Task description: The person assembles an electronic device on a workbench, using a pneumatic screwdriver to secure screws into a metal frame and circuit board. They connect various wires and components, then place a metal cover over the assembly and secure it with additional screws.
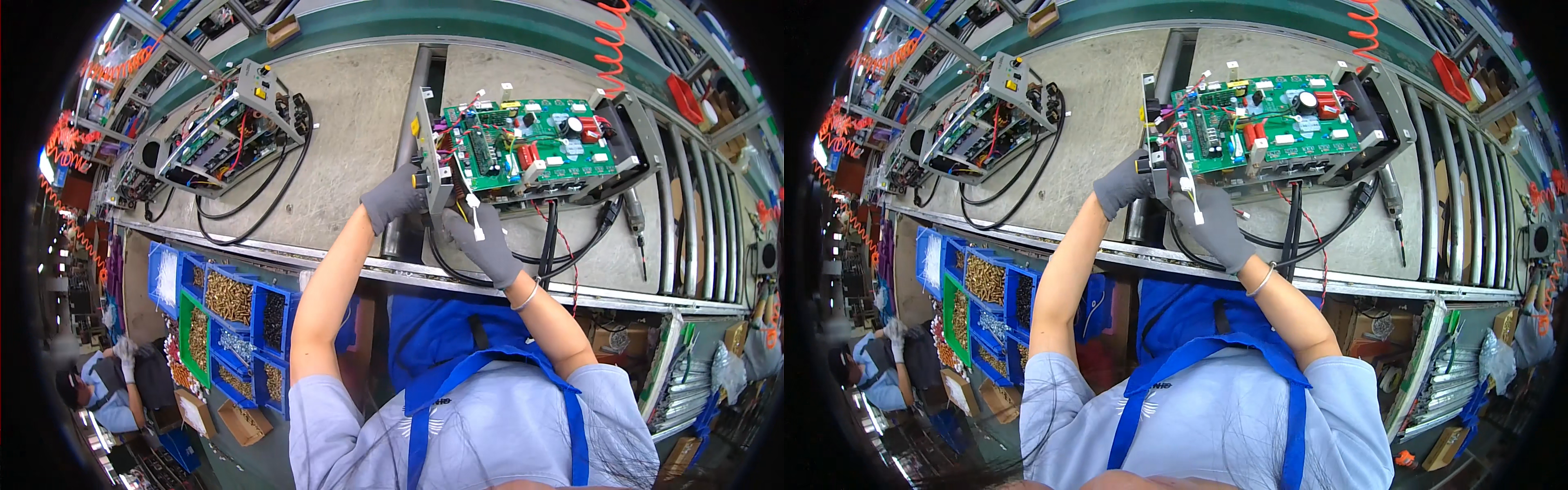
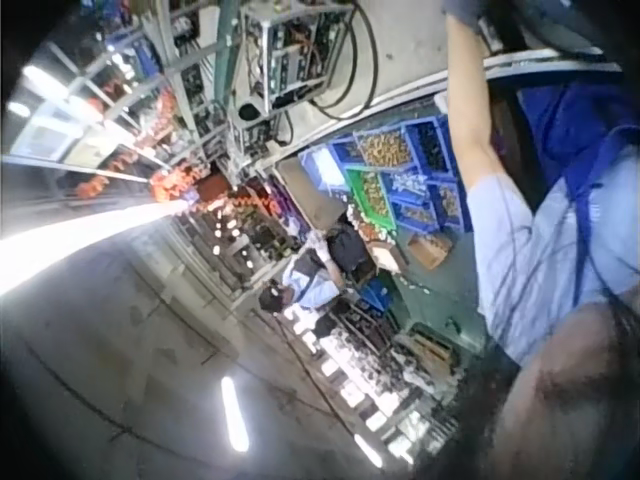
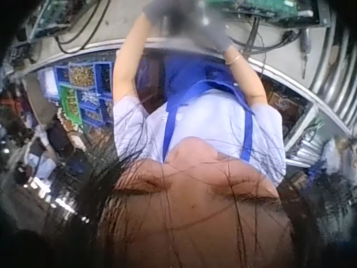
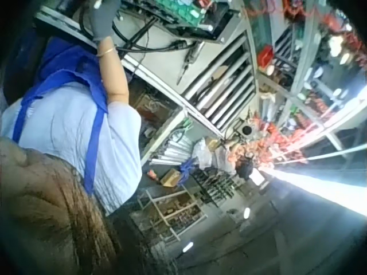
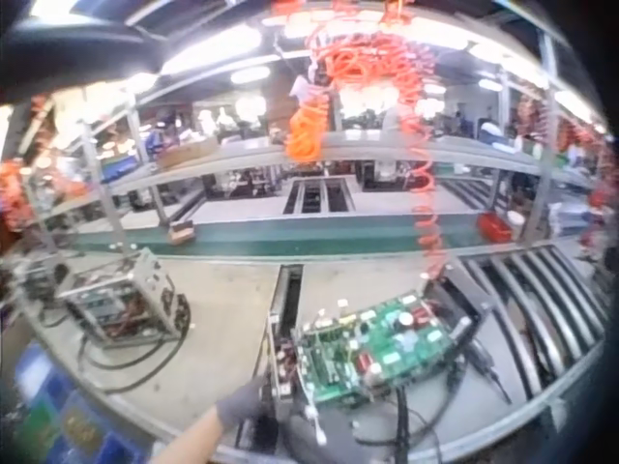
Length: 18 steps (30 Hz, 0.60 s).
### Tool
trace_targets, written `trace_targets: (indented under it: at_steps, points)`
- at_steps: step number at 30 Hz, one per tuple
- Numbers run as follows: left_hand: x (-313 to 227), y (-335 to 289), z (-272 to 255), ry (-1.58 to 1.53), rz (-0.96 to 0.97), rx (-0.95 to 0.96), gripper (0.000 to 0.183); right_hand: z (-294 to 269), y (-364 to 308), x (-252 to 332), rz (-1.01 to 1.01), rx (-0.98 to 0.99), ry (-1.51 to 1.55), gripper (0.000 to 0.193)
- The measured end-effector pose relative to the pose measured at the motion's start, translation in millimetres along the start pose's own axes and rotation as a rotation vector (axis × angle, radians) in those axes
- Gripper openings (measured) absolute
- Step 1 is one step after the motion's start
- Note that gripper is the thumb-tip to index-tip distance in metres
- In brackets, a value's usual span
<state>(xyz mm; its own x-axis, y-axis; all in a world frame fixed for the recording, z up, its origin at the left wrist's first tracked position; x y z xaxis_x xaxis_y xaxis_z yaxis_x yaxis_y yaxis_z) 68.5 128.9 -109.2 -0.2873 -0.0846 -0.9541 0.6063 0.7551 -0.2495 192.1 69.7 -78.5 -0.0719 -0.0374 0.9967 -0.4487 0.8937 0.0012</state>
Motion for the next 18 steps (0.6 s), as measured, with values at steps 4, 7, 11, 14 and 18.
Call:
trace_targets:
  at_steps: [4, 7, 11, 14, 18]
  points:
    - [0.0, -1.9, 3.1, -0.203, 0.010, -0.041, 0.024, -2.0, 0.6, 9.0, -0.026, 0.025, -0.277, 0.027]
    - [18.6, -1.2, -0.6, -0.243, 0.048, -0.060, 0.027, -0.5, -6.0, 24.2, 0.028, 0.016, -0.420, 0.027]
    - [0.4, -10.3, 7.5, -0.183, -0.091, -0.049, 0.023, -17.6, -29.1, 39.1, -0.069, -0.128, -0.522, 0.030]
    - [4.2, -8.6, 10.1, -0.324, -0.025, -0.006, 0.024, -25.7, -26.6, 17.5, 0.014, -0.119, -0.391, 0.032]
    - [1.1, -8.4, 8.7, -0.170, -0.054, -0.022, 0.027, -14.2, -5.7, 13.2, 0.009, -0.006, -0.370, 0.035]
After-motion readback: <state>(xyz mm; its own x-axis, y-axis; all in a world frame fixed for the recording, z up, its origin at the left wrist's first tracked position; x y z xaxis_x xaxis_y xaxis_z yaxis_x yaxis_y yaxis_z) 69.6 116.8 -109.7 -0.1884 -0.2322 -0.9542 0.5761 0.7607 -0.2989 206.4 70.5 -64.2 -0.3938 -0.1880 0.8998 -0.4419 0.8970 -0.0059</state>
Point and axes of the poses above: each hand's wrist, its own y-axis towards the middle knuckle, its own z-axis out of the palm, x = y × z, the point moved 10 cm from there along y, towards the middle knuckle, and after that the axes turned 11 degrees about x, right-handed, at the moved point
